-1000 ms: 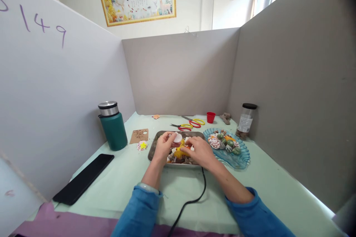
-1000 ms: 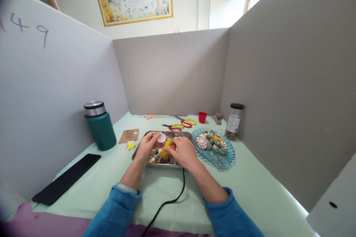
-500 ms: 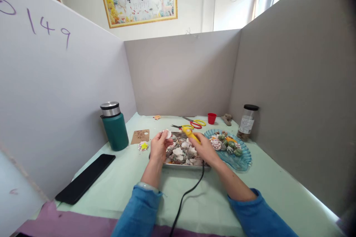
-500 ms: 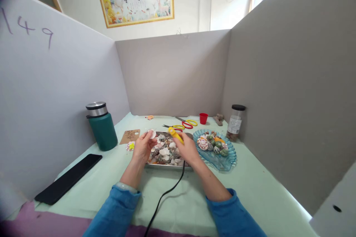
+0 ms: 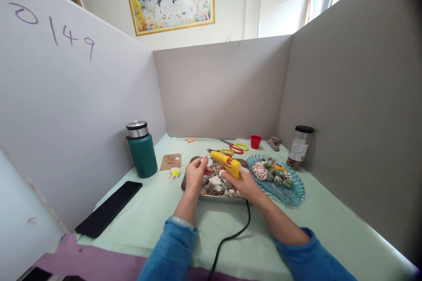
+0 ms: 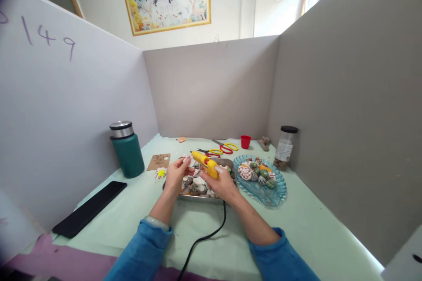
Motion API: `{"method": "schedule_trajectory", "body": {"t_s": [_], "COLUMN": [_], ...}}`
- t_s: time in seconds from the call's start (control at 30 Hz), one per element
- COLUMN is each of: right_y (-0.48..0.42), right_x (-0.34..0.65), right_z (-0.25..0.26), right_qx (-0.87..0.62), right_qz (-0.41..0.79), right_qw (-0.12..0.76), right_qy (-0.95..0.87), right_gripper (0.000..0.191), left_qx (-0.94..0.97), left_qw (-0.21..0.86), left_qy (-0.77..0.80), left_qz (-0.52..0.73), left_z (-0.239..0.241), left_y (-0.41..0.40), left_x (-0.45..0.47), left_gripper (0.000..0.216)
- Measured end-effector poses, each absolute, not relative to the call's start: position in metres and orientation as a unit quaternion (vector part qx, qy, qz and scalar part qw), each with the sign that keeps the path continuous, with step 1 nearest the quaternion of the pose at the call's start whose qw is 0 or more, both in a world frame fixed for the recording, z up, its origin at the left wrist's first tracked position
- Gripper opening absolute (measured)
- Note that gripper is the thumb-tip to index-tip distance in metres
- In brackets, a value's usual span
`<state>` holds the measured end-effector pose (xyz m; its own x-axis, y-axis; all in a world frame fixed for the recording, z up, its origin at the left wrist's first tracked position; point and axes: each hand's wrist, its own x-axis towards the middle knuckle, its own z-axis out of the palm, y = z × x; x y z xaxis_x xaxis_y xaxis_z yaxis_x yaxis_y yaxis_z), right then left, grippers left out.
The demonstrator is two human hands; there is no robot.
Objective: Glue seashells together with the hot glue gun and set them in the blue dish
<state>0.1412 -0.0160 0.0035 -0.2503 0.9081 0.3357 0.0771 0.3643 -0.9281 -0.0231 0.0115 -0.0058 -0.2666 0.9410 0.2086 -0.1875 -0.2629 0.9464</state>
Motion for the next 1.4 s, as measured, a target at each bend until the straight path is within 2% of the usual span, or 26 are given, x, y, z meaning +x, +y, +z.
{"method": "schedule_trajectory", "body": {"t_s": [0.5, 1.13, 1.4], "right_y": [-0.008, -0.005, -0.005], "right_x": [0.142, 0.143, 0.143], "right_z": [-0.006, -0.01, -0.011], "right_qx": [-0.379, -0.393, -0.386], "right_qz": [0.384, 0.331, 0.358], "right_qw": [0.458, 0.467, 0.468], "right_qy": [-0.706, -0.72, -0.709], "right_gripper": [0.032, 0.029, 0.031], "left_qx": [0.461, 0.455, 0.467], "left_qw": [0.401, 0.405, 0.402], "left_qy": [0.416, 0.419, 0.413], "left_qz": [0.674, 0.673, 0.671], "left_z": [-0.009, -0.008, -0.006], "left_y": [0.013, 0.013, 0.011], "left_x": [-0.023, -0.025, -0.024], "left_gripper": [0.032, 0.041, 0.038]}}
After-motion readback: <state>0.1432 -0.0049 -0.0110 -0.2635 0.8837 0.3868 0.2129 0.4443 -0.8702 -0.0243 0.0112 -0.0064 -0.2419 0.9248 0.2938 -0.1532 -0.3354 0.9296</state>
